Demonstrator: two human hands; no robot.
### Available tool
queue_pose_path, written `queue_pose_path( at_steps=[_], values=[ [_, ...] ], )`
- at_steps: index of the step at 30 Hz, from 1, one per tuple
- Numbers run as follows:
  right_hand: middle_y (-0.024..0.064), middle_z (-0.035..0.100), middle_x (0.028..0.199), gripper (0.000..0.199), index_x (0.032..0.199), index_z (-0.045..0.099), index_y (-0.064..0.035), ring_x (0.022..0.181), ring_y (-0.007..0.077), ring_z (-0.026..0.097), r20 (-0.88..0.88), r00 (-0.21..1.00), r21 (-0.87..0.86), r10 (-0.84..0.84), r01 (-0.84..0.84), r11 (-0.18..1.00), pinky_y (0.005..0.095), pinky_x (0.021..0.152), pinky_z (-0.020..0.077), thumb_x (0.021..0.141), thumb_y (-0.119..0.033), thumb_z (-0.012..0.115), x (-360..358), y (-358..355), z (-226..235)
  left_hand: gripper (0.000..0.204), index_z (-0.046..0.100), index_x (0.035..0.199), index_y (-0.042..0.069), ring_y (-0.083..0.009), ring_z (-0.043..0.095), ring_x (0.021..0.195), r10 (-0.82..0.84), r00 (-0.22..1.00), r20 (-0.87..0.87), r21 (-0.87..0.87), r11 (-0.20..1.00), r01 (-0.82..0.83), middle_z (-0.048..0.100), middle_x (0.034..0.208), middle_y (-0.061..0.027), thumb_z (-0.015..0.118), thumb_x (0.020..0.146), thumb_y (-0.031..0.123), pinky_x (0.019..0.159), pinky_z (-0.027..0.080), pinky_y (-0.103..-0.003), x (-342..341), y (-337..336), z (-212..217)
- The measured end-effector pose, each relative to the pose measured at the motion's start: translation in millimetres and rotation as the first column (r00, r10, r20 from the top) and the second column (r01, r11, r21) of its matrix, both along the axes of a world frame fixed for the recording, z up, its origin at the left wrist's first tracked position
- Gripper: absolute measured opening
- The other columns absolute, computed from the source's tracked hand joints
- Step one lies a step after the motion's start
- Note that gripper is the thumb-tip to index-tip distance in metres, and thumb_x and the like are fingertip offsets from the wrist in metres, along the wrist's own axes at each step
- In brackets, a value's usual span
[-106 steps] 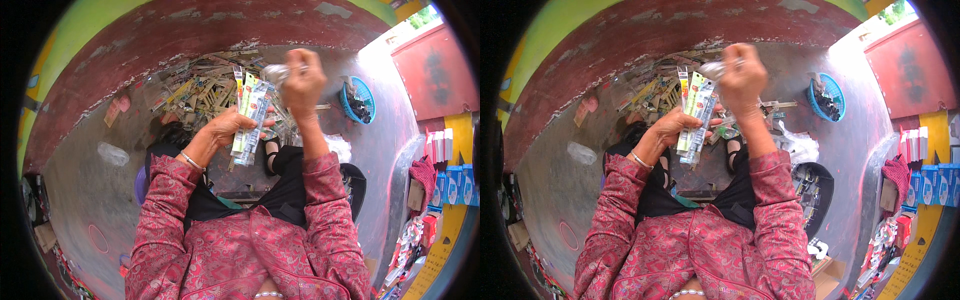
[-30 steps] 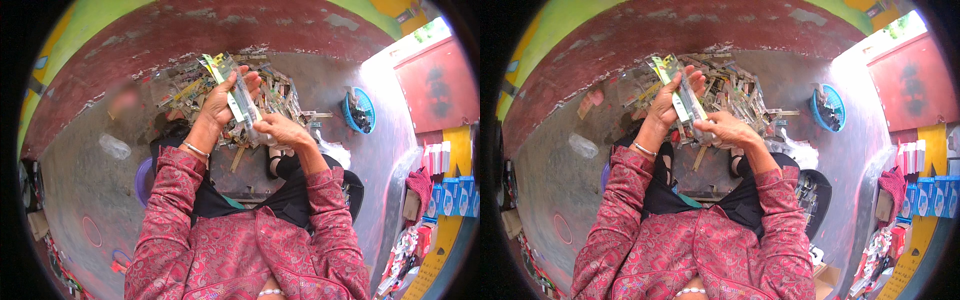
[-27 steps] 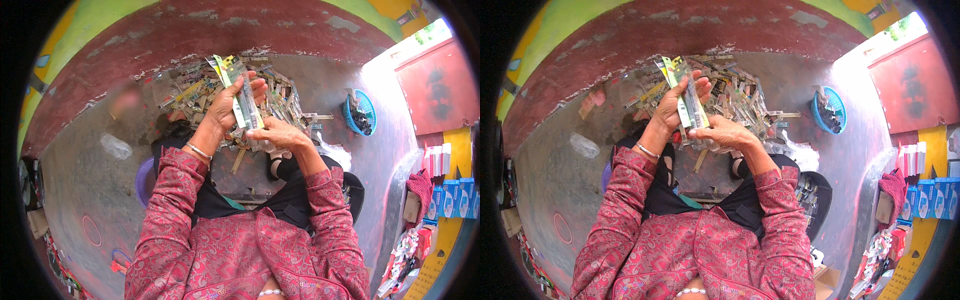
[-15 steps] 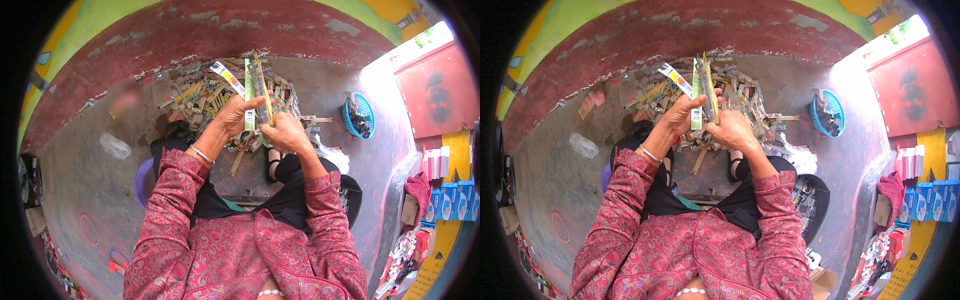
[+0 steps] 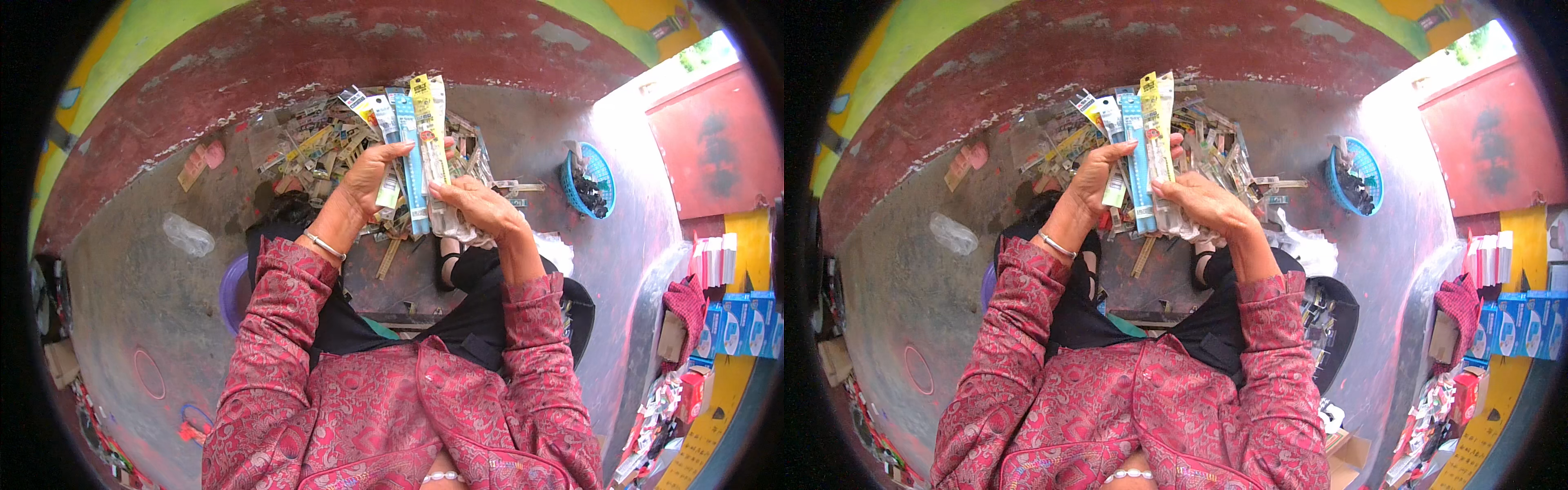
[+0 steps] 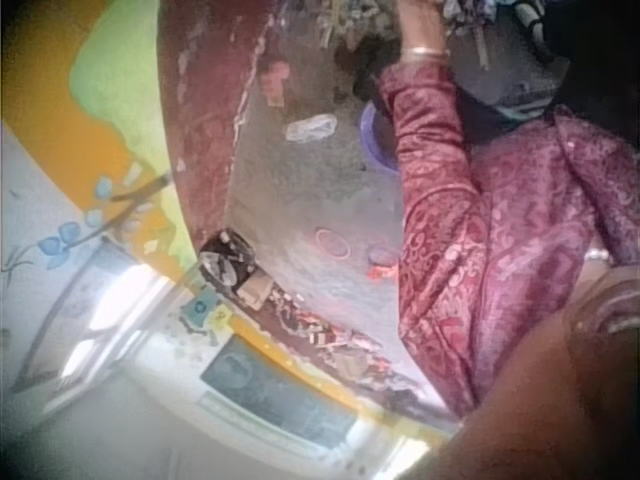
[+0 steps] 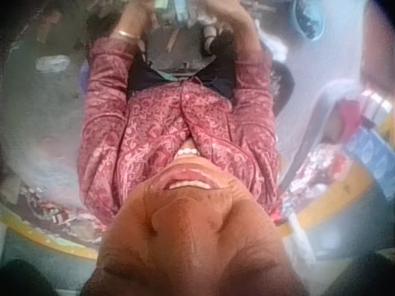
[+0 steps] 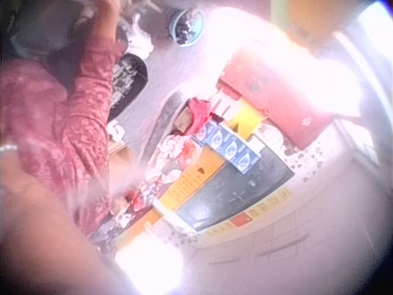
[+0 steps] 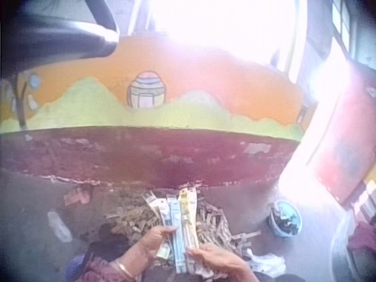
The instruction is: The person picks up packaged items from a pile on the floor, wipes each one with a cloth, and stacks them in their hand before placing some into a basket and a bag.
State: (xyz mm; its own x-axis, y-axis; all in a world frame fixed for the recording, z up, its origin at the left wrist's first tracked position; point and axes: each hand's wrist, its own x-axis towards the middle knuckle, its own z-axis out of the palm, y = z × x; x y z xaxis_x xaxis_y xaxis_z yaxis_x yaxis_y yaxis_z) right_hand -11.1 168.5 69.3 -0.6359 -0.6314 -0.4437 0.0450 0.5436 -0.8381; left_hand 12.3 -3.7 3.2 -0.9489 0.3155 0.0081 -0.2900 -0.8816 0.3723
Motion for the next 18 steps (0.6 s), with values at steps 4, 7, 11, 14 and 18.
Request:
queue_pose_path(
  at_steps=[4,7,11,14,18],
  values=[
    [0.0048,0.059,0.071,0.049,0.084,0.064,0.0022,0.064,0.0121,0.049,-0.006,0.999,0.002,0.035,-0.035,0.999,0.0283,0.058,0.0375,0.085,-0.045,0.049,-8.9,5.5,-12.8,0.057,0.03,0.131,-0.005,-0.0337,0.039,0.122,-0.036,0.999,-0.001,0.078,0.996,0.036,0.039,0.131,-0.0237,0.051,0.082,0.017,0.099,0.035,-0.05,-1.6,0.6,0.7],
    [0.0051,0.059,0.069,0.053,0.083,0.064,0.003,0.061,0.0129,0.048,-0.04,0.995,0.033,0.09,-0.089,0.996,0.0291,0.056,0.0369,0.085,-0.047,0.048,-7.5,5.2,-12.4,0.054,0.034,0.128,-0.005,-0.0325,0.046,0.115,-0.02,0.999,0.045,0.009,1.0,0.02,0.044,0.125,-0.0232,0.052,0.083,0.019,0.095,0.04,-0.048,-2.0,-2.2,-2.4],
    [0.0092,0.06,0.07,0.06,0.079,0.063,0.0037,0.066,0.0152,0.052,-0.084,0.986,0.202,0.143,-0.124,0.972,0.0301,0.06,0.0394,0.084,-0.054,0.046,-10.6,4.8,-13.6,0.045,0.041,0.121,-0.004,-0.0301,0.054,0.105,0.074,0.984,0.159,-0.139,0.989,-0.052,0.052,0.115,-0.0215,0.052,0.085,0.021,0.088,0.046,-0.047,-3.4,-1.9,0.5],
    [0.0128,0.06,0.069,0.065,0.076,0.063,0.0034,0.068,0.0186,0.056,-0.11,0.983,0.349,0.15,-0.103,0.932,0.0319,0.063,0.0424,0.083,-0.058,0.044,-14.6,9.1,-19.9,0.032,0.047,0.111,-0.003,-0.0294,0.057,0.1,0.131,0.979,0.159,-0.201,0.975,-0.098,0.056,0.109,-0.0212,0.051,0.087,0.017,0.081,0.051,-0.044,-2.1,-3.4,-3.7],
    [0.0125,0.06,0.063,0.061,0.074,0.063,0.0014,0.063,0.0194,0.057,-0.209,0.949,0.183,-0.235,0.274,0.944,0.0322,0.06,0.0452,0.083,-0.057,0.047,-34.9,25.0,-19.6,0.031,0.046,0.109,-0.009,-0.026,0.062,0.089,0.257,0.947,0.193,-0.368,0.914,-0.173,0.06,0.097,-0.0193,0.049,0.086,0.012,0.075,0.054,-0.039,-3.1,1.2,-8.1]
  ],
)
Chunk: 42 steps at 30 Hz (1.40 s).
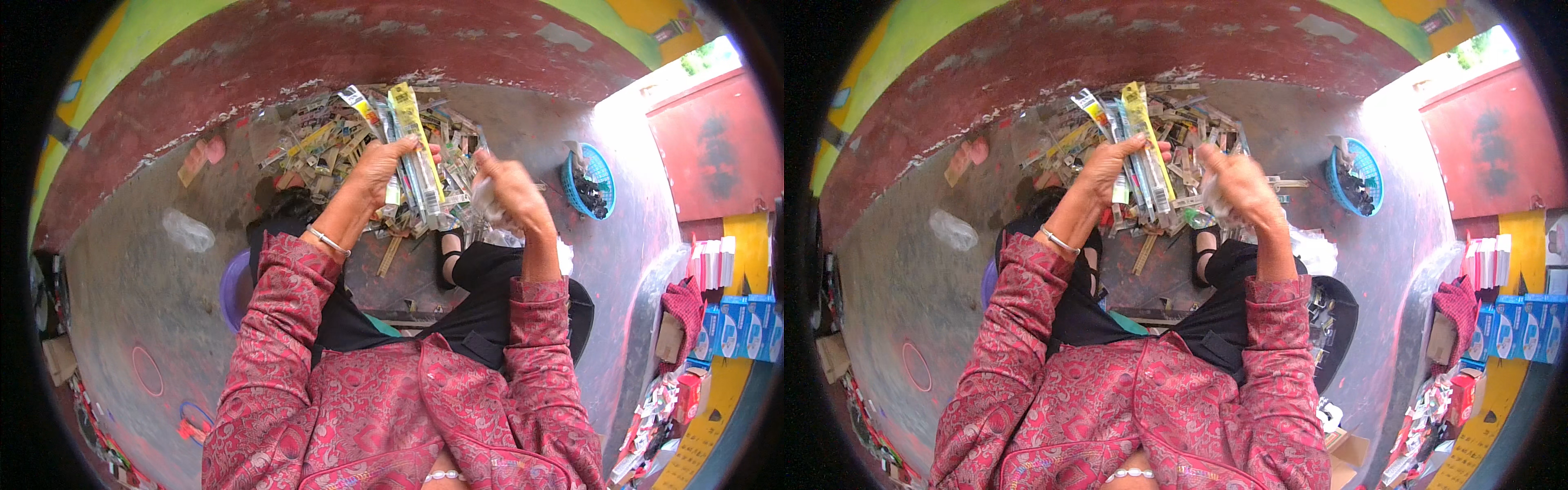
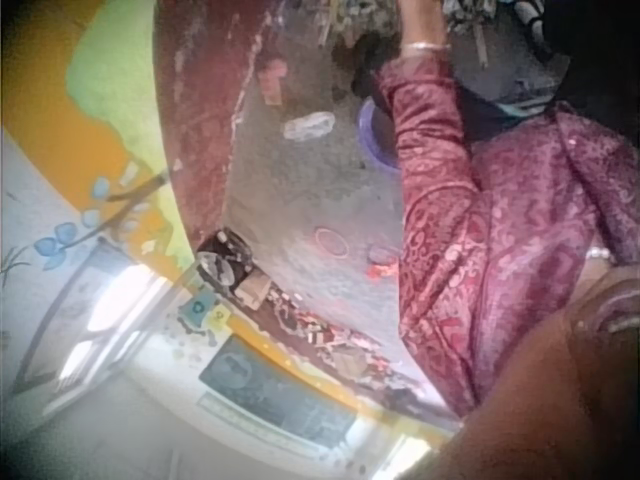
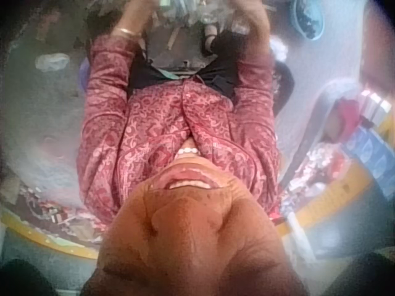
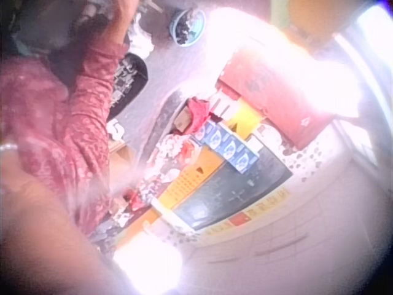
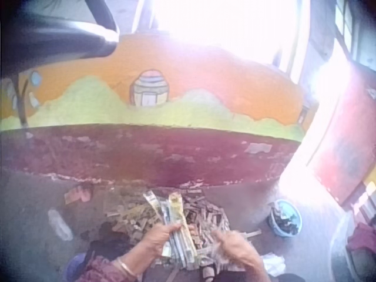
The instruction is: The person picks up packaged items from a pile on the floor, wipes each one with a cloth, and stacks them in their hand before placing some into a basket and a bag.
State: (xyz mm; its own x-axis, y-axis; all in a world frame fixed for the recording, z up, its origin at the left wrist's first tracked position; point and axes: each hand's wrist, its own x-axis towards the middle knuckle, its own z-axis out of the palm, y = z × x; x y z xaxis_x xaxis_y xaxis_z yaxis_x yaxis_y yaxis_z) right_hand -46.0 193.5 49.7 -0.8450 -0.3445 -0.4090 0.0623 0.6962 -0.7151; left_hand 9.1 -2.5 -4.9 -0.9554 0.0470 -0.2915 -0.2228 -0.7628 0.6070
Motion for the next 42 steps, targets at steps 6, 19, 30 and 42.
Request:
queue_pose_path(
  at_steps=[6,19,30,42],
  values=[
    [0.0113,0.053,0.084,0.015,0.091,0.052,-0.0024,0.073,0.0217,0.055,-0.835,0.535,-0.315,-0.128,-0.274,0.909,0.0326,0.065,0.0441,0.078,-0.008,0.057,21.7,-52.9,-7.1,0.021,0.054,0.1,-0.002,-0.0197,0.062,0.072,-0.054,0.99,0.129,0.12,0.992,0.038,0.061,0.084,-0.0106,0.052,0.083,0.009,0.067,0.055,-0.035,-3.5,20.3,-10.5],
    [0.0158,0.058,0.086,0.014,0.086,0.058,-0.0009,0.081,0.026,0.059,-0.409,0.84,0.105,0.358,-0.346,0.932,0.0325,0.07,0.046,0.077,-0.012,0.056,18.9,0.3,-21.4,0.036,0.05,0.105,-0.009,-0.0264,0.061,0.091,0.189,0.971,0.146,-0.012,0.982,-0.189,0.06,0.1,-0.0206,0.041,0.093,0.024,0.076,0.053,-0.037,-9.8,-25.8,-3.9],
    [0.0152,0.051,0.095,0.017,0.091,0.057,-0.0025,0.091,0.0296,0.052,-0.804,0.594,-0.322,-0.036,-0.383,0.866,0.0353,0.08,0.0419,0.076,-0.009,0.06,16.5,-43.6,4.5,0.034,0.055,0.103,0.002,-0.0112,0.059,0.078,-0.36,0.933,-0.019,-0.427,0.847,0.318,0.06,0.088,-0.0039,0.063,0.07,0.007,0.069,0.049,-0.026,8.7,5.9,14.7],
    [0.0135,0.054,0.088,0.013,0.087,0.058,-0.005,0.082,0.03,0.054,-0.905,0.391,-0.137,-0.17,0.11,0.984,0.0395,0.065,0.0455,0.077,-0.013,0.059,-41.3,-13.9,-25.9,0.047,0.047,0.113,-0.005,-0.0224,0.064,0.084,-0.474,0.878,-0.068,-0.224,0.865,0.45,0.061,0.102,-0.0201,0.064,0.071,0.004,0.077,0.052,-0.032,25.3,10.0,19.5]
  ],
)
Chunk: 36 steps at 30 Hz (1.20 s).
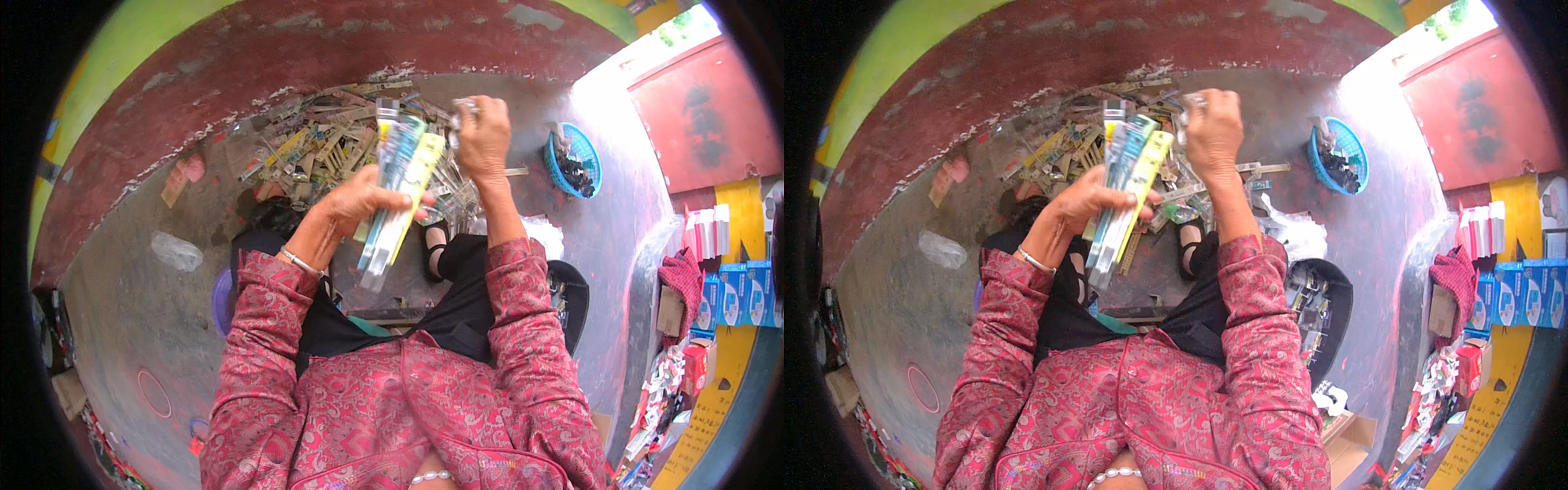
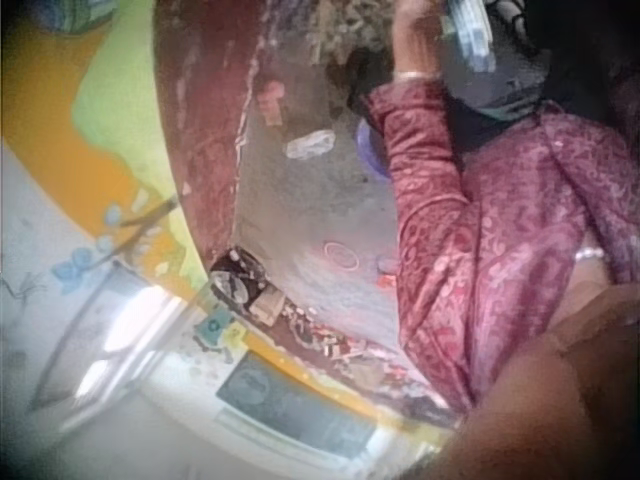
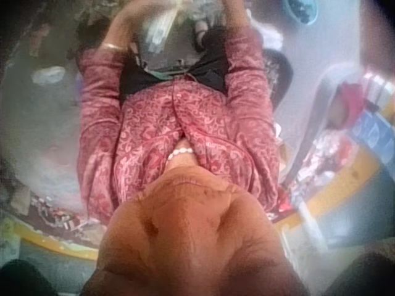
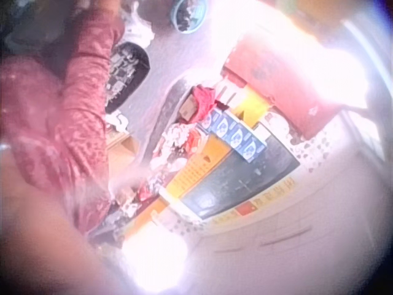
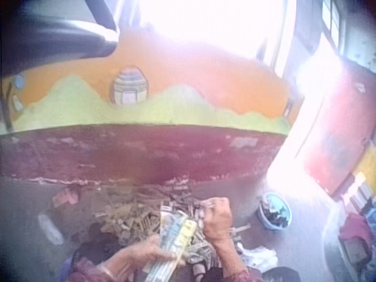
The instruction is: The person picks up packaged items from a pile on the floor, wipes each one with a cloth, and stacks them in their hand before placing some into a basket and a bag.
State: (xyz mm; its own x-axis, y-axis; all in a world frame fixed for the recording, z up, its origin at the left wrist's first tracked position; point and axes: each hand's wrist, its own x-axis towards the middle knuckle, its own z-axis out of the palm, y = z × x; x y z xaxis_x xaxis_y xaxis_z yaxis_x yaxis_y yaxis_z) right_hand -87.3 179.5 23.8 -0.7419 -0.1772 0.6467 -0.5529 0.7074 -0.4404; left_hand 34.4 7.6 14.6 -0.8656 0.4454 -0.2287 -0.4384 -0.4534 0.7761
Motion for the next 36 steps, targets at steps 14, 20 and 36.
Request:
queue_pose_path(
  at_steps=[14,20,36],
  values=[
    [0.0132,0.053,0.087,0.01,0.085,0.056,-0.0063,0.076,0.0323,0.056,0.008,0.984,0.049,0.18,-0.181,0.982,0.0395,0.064,0.0454,0.079,-0.015,0.055,40.9,-43.9,-3.4,0.043,0.049,0.11,-0.005,-0.0224,0.064,0.084,-0.082,0.996,-0.02,-0.084,0.993,0.08,0.062,0.098,-0.0135,0.065,0.071,0.005,0.078,0.052,-0.035,9.9,-3.3,-10.4],
    [0.0043,0.058,0.07,0.035,0.081,0.061,0.0015,0.064,0.0144,0.05,0.568,0.798,-0.478,0.204,0.118,0.87,0.0302,0.06,0.0408,0.087,-0.032,0.051,3.9,2.5,1.7,0.041,0.045,0.113,-0.009,-0.0236,0.063,0.088,0.359,0.927,0.103,-0.012,0.933,-0.36,0.06,0.105,-0.0183,0.058,0.075,0.001,0.072,0.055,-0.039,-9.9,-16.8,-17.4],
    [0.0051,0.046,0.114,0.061,0.123,0.039,0.0021,0.103,0.0187,0.043,0.84,-0.004,-0.5,0.542,-0.393,0.772,0.029,0.09,0.033,0.084,-0.042,0.052,41.4,-8.4,-70.2,0.017,0.059,0.077,-0.007,-0.0215,0.061,0.064,0.446,0.888,-0.114,0.243,0.879,-0.41,0.062,0.07,-0.0149,0.057,0.069,0.008,0.062,0.05,-0.032,-1.8,-4.9,-12.0]
  ],
)
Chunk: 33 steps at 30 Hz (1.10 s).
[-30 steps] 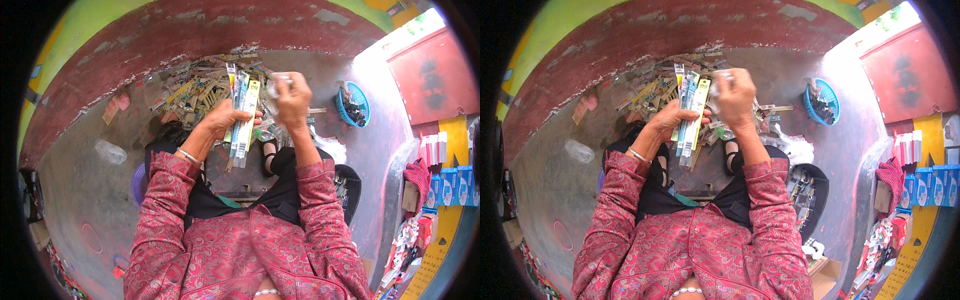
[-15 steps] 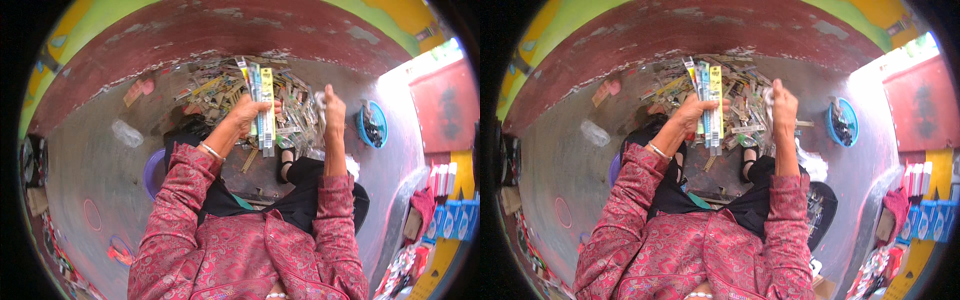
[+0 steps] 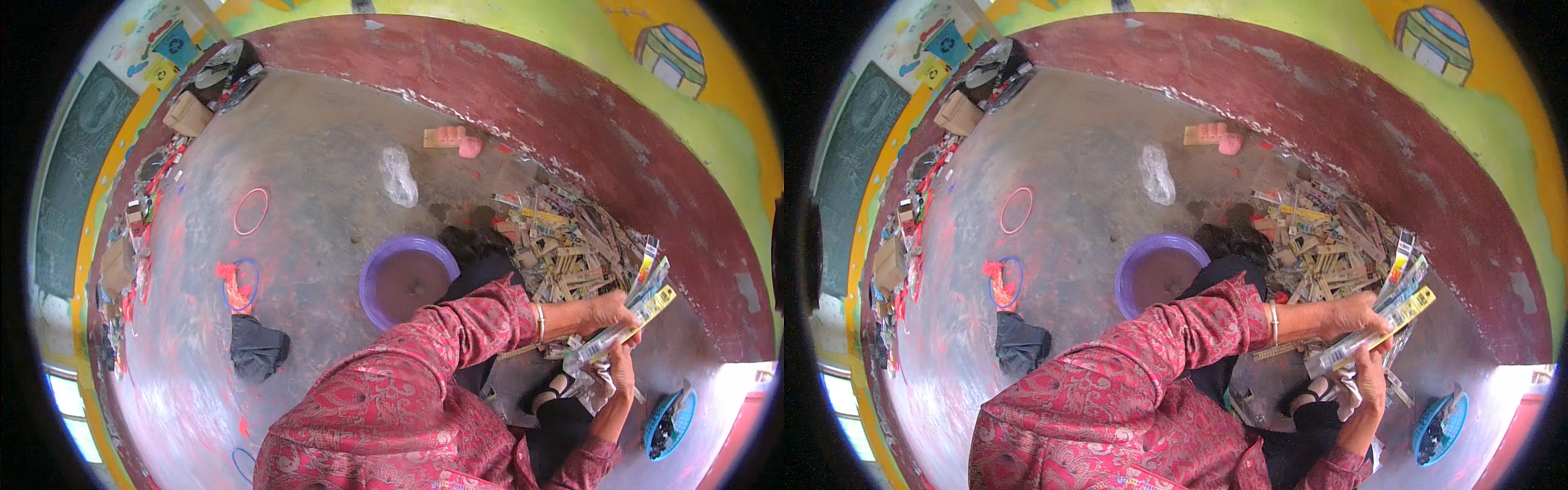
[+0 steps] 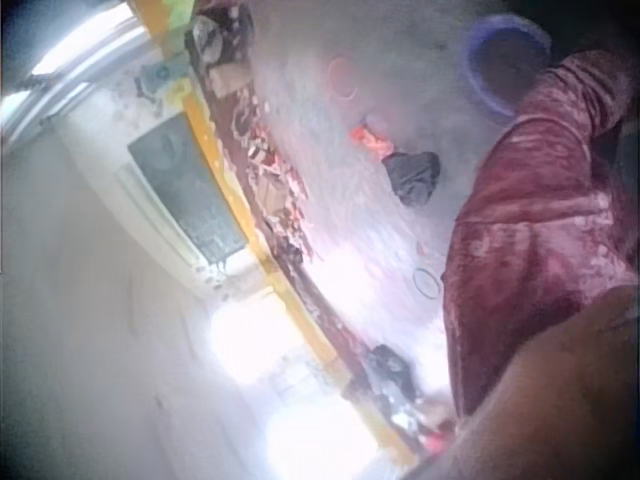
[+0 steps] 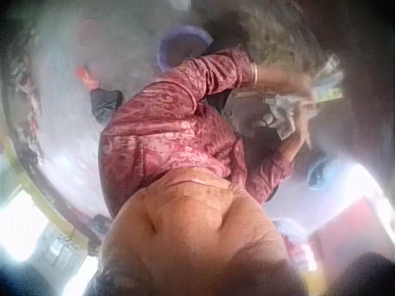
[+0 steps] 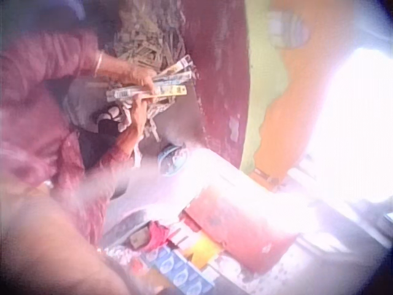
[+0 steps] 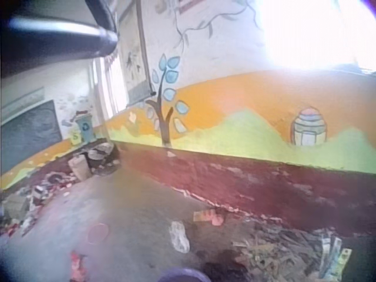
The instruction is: The person picks up packaged items from a pile on the floor, wipes each one with a cloth, and stacks them in their hand before placing some into a basket and a bag.
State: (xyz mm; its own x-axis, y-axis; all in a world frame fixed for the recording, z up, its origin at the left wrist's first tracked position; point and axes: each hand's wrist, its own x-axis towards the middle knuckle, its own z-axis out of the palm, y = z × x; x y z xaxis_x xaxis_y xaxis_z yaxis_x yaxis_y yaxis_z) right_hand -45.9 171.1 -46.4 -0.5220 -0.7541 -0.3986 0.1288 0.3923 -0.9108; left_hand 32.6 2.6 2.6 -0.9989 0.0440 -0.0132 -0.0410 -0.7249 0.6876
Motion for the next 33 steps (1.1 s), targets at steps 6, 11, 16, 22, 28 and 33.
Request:
queue_pose_path(
  at_steps=[6,11,16,22,28,33],
  values=[
    [0.0074,0.049,0.115,0.056,0.125,0.038,0.0014,0.103,0.0175,0.046,0.01,0.995,-0.025,-0.095,0.096,0.995,0.0304,0.09,0.0359,0.08,-0.022,0.061,27.8,-22.8,45.5,0.027,0.058,0.097,0.0,-0.0149,0.057,0.072,0.078,0.991,-0.107,-0.203,0.974,-0.098,0.062,0.082,-0.0092,0.06,0.079,0.02,0.065,0.047,-0.029,-13.5,7.2,-12.5],
    [0.0019,0.052,0.1,0.04,0.119,0.043,-0.0015,0.088,0.0113,0.05,0.026,0.996,-0.069,-0.086,0.088,0.994,0.0252,0.077,0.0409,0.085,-0.017,0.058,22.8,-9.0,39.5,0.03,0.059,0.101,0.002,-0.0132,0.053,0.075,-0.069,0.997,0.022,-0.33,0.941,0.072,0.061,0.085,-0.0052,0.058,0.083,0.027,0.066,0.044,-0.028,-15.1,7.4,-22.3],
    [0.0023,0.053,0.098,0.042,0.116,0.044,-0.0006,0.084,0.0117,0.051,0.058,0.99,-0.028,-0.131,0.132,0.991,0.0255,0.075,0.0423,0.08,-0.015,0.061,36.7,-7.4,46.7,0.037,0.06,0.098,0.002,-0.0133,0.052,0.075,-0.153,0.987,0.051,-0.265,0.951,0.161,0.06,0.086,-0.0061,0.058,0.084,0.036,0.066,0.044,-0.028,-9.3,20.5,-30.4],
    [0.007,0.059,0.094,0.037,0.106,0.054,0.0007,0.082,0.0166,0.056,0.003,0.979,-0.001,-0.205,0.205,0.979,0.0292,0.072,0.045,0.074,-0.018,0.06,40.1,-13.9,54.4,0.05,0.061,0.094,0.001,-0.0145,0.052,0.077,-0.194,0.972,0.131,-0.322,0.919,0.227,0.059,0.087,-0.0072,0.06,0.079,0.048,0.069,0.043,-0.029,-10.2,0.9,-13.0],
    [0.0044,0.058,0.091,0.038,0.104,0.054,-0.0006,0.08,0.0143,0.056,-0.053,0.984,-0.043,-0.169,0.167,0.985,0.027,0.07,0.0457,0.073,-0.02,0.063,34.9,-26.2,57.5,0.052,0.047,0.117,-0.003,-0.0174,0.056,0.09,-0.133,0.973,0.191,-0.253,0.951,0.179,0.056,0.108,-0.0117,0.063,0.081,0.03,0.074,0.047,-0.03,-3.2,-11.1,1.1],
    [0.0186,0.063,0.077,0.033,0.085,0.06,0.0032,0.074,0.0276,0.063,-0.434,0.901,0.232,-0.01,0.123,0.965,0.0379,0.069,0.0482,0.075,-0.029,0.058,38.2,-28.5,55.2,0.088,0.022,0.133,0.001,-0.0266,0.044,0.114,-0.049,0.973,0.227,-0.253,0.961,0.108,0.044,0.122,-0.0206,0.075,0.069,0.028,0.094,0.037,-0.041,-14.0,-22.8,-6.2]
  ],
)
